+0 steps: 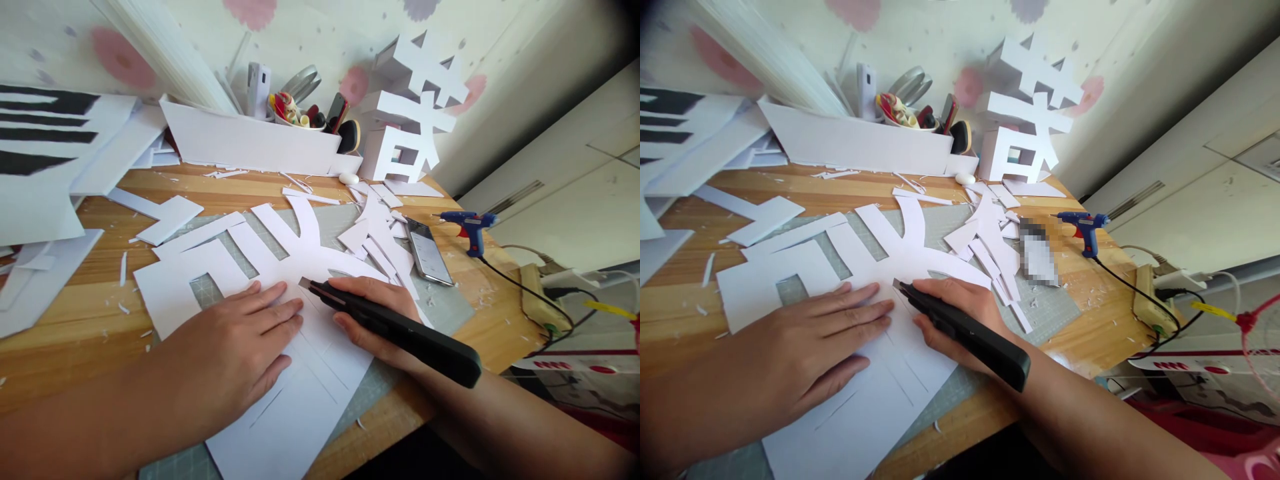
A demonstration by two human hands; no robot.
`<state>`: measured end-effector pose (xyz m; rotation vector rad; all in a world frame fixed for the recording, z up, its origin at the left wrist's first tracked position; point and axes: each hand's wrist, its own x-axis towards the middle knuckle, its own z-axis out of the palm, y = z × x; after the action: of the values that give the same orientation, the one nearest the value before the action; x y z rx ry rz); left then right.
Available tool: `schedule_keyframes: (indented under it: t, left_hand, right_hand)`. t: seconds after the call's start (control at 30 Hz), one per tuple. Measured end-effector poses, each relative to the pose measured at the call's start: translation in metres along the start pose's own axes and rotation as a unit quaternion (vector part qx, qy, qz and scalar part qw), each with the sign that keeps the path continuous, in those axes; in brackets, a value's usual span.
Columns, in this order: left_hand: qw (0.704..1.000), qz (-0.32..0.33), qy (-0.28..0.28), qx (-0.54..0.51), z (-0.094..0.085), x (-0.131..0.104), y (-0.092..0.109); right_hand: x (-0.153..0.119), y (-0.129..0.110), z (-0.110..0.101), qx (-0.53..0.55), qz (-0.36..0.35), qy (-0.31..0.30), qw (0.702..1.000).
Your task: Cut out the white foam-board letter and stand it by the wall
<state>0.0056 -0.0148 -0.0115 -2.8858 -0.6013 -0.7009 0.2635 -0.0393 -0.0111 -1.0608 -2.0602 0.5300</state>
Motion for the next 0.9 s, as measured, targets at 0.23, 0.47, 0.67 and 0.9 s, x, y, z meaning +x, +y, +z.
schedule_keyframes:
  t: [0.23,0.47,0.67,0.9]
  left_hand:
    - [1.000,0.009,-0.003,-0.008,0.002,-0.001,-0.001]
    - [1.000,0.004,-0.003,-0.014,0.002,-0.004,-0.002]
    - [0.998,-0.017,-0.048,-0.033,0.003,-0.007,-0.003]
    - [0.992,-0.009,-0.126,-0.022,-0.002,-0.004,-0.005]
  right_hand:
    - [0.001,-0.002,0.000,0.009,0.010,-0.010,1.000]
    - [0.006,-0.003,-0.002,0.003,-0.012,-0.022,1.000]
    - [0.013,0.001,-0.006,-0.025,-0.089,-0.033,0.995]
    - [0.017,-0.004,-0.012,-0.059,-0.103,-0.058,0.991]
